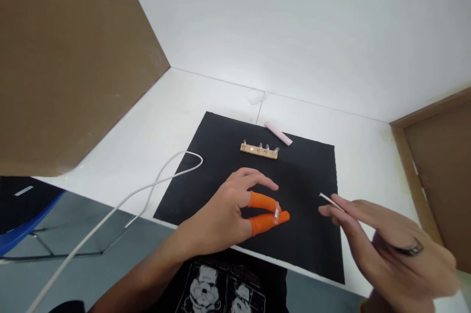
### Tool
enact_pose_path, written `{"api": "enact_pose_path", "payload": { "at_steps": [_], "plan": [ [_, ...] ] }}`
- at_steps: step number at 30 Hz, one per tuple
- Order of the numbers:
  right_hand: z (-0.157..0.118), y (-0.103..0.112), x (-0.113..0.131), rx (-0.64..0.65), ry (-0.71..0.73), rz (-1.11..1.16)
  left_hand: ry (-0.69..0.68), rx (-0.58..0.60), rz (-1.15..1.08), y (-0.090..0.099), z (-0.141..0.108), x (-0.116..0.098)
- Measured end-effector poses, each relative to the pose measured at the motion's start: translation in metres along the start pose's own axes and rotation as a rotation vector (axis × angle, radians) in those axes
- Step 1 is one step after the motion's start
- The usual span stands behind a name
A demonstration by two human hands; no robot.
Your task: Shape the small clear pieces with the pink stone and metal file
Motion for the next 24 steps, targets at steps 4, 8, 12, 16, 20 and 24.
{"api": "enact_pose_path", "payload": {
  "at_steps": [4,8,12,16,20,24],
  "plan": [
    [0.0,-0.006,0.024,0.203,0.101,0.09,-0.013,0.002,0.006,0.0,0.001,-0.002],
    [0.007,-0.009,0.03,0.236,0.115,0.11,-0.022,-0.006,0.016,0.001,0.002,-0.003],
    [0.011,-0.001,0.01,0.038,0.08,-0.02,-0.009,0.009,0.015,0.002,0.003,-0.004],
    [0.006,-0.006,0.026,0.171,0.104,0.059,-0.019,0.004,0.006,0.002,0.004,-0.004],
    [0.002,-0.011,0.033,0.248,0.074,0.111,-0.02,-0.002,0.007,0.001,0.004,-0.003],
    [0.005,-0.005,0.011,0.023,0.033,0.048,-0.021,0.009,0.012,0.001,0.003,-0.003]
  ]
}}
Point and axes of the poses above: each hand's wrist, its own z-axis towards the middle knuckle, its own y-axis out of the back of the hand, x = y × z, the point moved 3 cm from there along z, towards the middle knuckle, and after that the axes turned 8 degrees about -y, right-handed, at the moved point
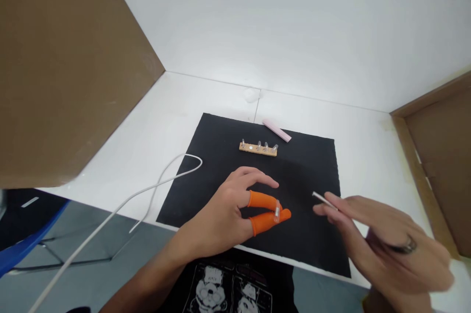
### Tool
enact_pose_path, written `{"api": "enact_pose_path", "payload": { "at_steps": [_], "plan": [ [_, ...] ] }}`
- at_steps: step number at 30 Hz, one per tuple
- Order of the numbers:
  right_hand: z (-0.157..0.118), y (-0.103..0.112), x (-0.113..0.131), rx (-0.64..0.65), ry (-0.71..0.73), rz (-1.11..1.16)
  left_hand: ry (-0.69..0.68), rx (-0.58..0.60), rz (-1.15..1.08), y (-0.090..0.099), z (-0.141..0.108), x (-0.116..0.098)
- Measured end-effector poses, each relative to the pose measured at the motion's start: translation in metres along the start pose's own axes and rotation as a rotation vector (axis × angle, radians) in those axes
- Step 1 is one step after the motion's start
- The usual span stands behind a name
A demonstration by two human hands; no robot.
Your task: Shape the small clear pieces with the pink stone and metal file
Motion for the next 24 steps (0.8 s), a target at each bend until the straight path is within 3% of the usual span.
{"api": "enact_pose_path", "payload": {
  "at_steps": [2,5,7,12,18,20,24],
  "plan": [
    [0.0,-0.002,-0.001,0.019,0.027,-0.01,0.002,0.003,-0.001,0.0,0.0,0.0],
    [-0.003,-0.009,0.011,0.177,0.069,0.063,0.006,-0.001,-0.001,0.0,0.0,-0.001],
    [-0.003,-0.009,0.013,0.21,0.071,0.069,0.006,-0.003,-0.001,0.0,0.0,-0.001],
    [0.004,0.004,-0.002,-0.008,0.038,-0.102,0.012,0.007,-0.006,0.0,0.0,0.0],
    [-0.005,-0.014,0.019,0.211,0.053,0.061,0.003,-0.005,-0.013,0.0,0.0,0.002],
    [-0.007,-0.015,0.018,0.2,0.058,0.062,0.001,0.001,-0.011,0.0,0.0,0.002],
    [-0.002,-0.007,0.0,0.052,0.072,-0.028,0.007,0.0,-0.013,-0.001,-0.001,0.003]
  ]
}}
Point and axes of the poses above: each hand's wrist, its own z-axis towards the middle knuckle, its own y-axis out of the back of the hand, x = y × z, the point moved 3 cm from there along z, towards the middle knuckle, and after that the axes turned 8 degrees about -y, right-handed, at the moved point
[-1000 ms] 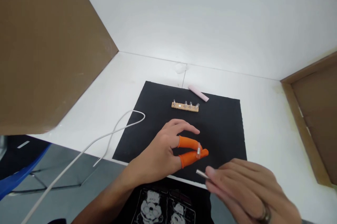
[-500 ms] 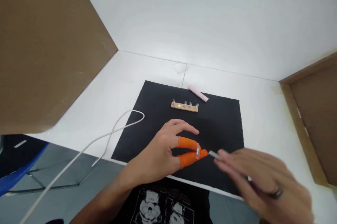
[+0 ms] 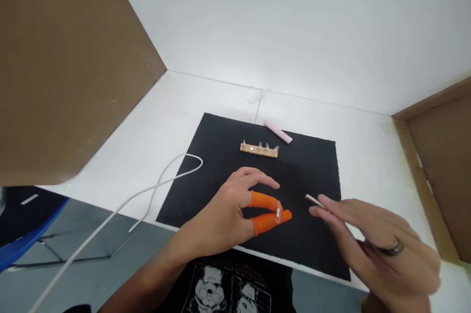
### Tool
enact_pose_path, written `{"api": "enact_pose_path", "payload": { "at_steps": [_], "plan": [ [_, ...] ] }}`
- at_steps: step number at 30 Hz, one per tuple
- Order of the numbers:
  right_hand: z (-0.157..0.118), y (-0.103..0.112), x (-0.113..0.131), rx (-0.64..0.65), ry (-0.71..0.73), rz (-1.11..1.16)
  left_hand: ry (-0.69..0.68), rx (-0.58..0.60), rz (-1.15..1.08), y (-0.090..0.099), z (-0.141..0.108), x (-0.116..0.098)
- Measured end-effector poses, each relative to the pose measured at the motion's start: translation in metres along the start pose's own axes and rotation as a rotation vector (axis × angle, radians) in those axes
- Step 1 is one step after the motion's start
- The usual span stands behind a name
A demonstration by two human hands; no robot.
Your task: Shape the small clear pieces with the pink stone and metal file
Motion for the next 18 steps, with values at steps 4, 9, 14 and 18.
{"api": "enact_pose_path", "payload": {
  "at_steps": [4,9,14,18],
  "plan": [
    [0.002,-0.003,0.007,0.083,0.012,0.052,0.007,0.004,0.003,0.0,0.001,0.001],
    [0.0,-0.01,0.007,0.143,0.049,0.099,0.001,0.005,0.008,-0.001,0.0,0.001],
    [-0.001,-0.003,-0.004,0.039,-0.008,0.016,0.014,0.009,0.01,0.0,0.0,0.003],
    [-0.006,-0.01,0.015,0.164,0.008,0.082,0.013,0.003,0.004,0.0,0.002,0.003]
  ]
}}
Point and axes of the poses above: each hand's wrist, its own z-axis towards the middle knuckle, its own y-axis out of the back of the hand, x = y × z, the point moved 3 cm from there along z, towards the middle knuckle, and after that the axes turned 8 degrees about -y, right-handed, at the moved point
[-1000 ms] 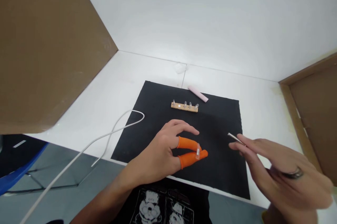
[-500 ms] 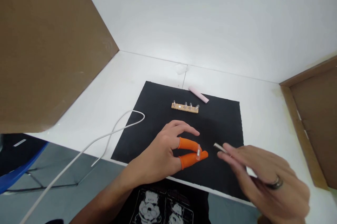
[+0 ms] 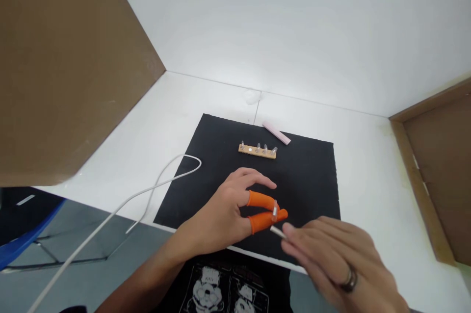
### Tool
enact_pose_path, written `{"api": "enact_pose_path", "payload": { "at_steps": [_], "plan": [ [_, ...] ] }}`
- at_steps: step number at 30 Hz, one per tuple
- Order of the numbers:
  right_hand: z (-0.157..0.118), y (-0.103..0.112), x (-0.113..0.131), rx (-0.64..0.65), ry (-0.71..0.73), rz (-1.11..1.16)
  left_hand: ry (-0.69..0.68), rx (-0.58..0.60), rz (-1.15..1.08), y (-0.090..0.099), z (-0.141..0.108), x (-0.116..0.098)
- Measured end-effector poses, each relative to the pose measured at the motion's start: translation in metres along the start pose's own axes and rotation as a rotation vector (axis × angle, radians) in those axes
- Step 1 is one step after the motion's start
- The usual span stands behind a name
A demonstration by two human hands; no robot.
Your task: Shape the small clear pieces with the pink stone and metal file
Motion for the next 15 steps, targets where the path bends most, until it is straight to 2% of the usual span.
{"api": "enact_pose_path", "payload": {
  "at_steps": [2,7,12,15],
  "plan": [
    [0.0,-0.002,0.0,0.011,0.001,0.013,-0.009,-0.011,-0.002,0.0,0.0,0.0],
    [0.003,0.006,-0.013,-0.133,-0.003,-0.057,-0.01,-0.009,0.004,-0.002,-0.002,0.001],
    [0.0,-0.002,0.0,0.026,-0.011,0.066,-0.017,-0.021,0.007,-0.001,-0.001,0.002],
    [-0.001,0.002,-0.008,-0.039,-0.011,0.028,-0.024,-0.029,0.009,-0.001,-0.001,0.002]
  ]
}}
Point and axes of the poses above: each hand's wrist, its own z-axis towards the middle knuckle, its own y-axis out of the back of the hand, x = y × z, the point moved 3 cm from there along z, towards the middle knuckle, and after that the axes turned 8 degrees about -y, right-handed, at the moved point
